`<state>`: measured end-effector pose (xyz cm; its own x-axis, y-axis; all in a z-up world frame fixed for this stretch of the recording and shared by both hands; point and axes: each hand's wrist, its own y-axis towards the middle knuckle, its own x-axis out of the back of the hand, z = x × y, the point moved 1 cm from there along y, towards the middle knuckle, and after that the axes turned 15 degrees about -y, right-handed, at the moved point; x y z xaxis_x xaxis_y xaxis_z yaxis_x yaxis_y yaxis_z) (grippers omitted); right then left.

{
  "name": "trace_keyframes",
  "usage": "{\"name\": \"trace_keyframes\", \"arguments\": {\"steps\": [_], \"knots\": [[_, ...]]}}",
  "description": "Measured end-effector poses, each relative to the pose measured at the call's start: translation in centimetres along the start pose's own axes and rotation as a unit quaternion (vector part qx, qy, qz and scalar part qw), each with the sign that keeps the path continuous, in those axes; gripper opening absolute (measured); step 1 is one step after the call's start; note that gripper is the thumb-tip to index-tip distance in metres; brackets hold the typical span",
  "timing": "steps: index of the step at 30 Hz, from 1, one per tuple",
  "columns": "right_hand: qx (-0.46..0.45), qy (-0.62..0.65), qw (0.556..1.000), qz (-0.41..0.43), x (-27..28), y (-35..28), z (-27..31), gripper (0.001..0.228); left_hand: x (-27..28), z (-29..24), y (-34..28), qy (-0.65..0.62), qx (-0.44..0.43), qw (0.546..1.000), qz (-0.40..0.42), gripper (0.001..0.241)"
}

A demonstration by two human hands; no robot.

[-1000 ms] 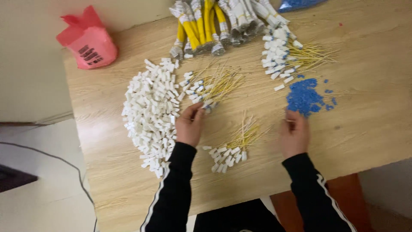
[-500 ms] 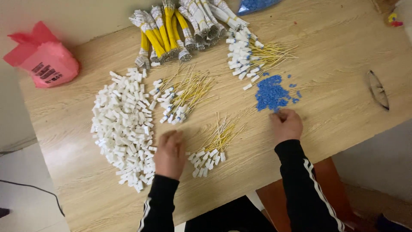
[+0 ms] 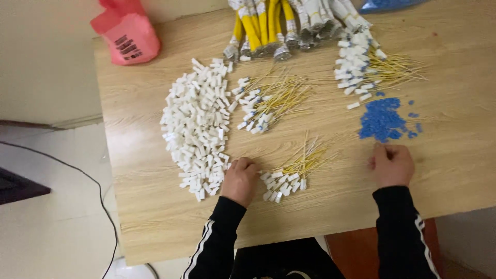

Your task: Assembling small electrical components by attaching blue caps to wires

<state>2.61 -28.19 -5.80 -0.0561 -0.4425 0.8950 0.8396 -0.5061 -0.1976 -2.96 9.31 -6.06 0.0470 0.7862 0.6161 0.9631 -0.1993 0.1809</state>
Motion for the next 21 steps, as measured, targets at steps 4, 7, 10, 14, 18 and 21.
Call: {"name": "trace_keyframes", "arguments": {"steps": [4, 7, 10, 14, 18, 21], "knots": [[0.034, 0.126, 0.988, 0.083, -1.6, -3.0, 2.6, 0.012, 0.3, 0.3, -0.3, 0.023, 0.04, 0.999, 0.028, 0.019], [0.058, 0.354, 0.928, 0.104, -0.4, -6.8, 8.2, 0.011, 1.8, -2.1, 0.5, -0.138, 0.169, 0.976, 0.004, 0.019], [0.061, 0.417, 0.892, 0.167, 1.5, -10.1, 13.1, 0.015, 2.8, -4.8, 1.7, -0.363, 0.266, 0.889, -0.083, 0.016], [0.113, 0.438, 0.862, 0.23, 0.4, -11.5, 14.9, 0.016, 1.9, -4.9, 2.5, -0.529, 0.317, 0.767, -0.179, 0.025], [0.089, 0.508, 0.828, 0.219, -0.2, -12.2, 15.7, 0.017, 1.3, -4.3, 3.0, -0.541, 0.375, 0.704, -0.266, 0.026], [0.069, 0.555, 0.787, 0.259, -0.3, -11.3, 14.9, 0.016, 1.2, -4.0, 2.9, -0.549, 0.378, 0.685, -0.295, 0.027]]}}
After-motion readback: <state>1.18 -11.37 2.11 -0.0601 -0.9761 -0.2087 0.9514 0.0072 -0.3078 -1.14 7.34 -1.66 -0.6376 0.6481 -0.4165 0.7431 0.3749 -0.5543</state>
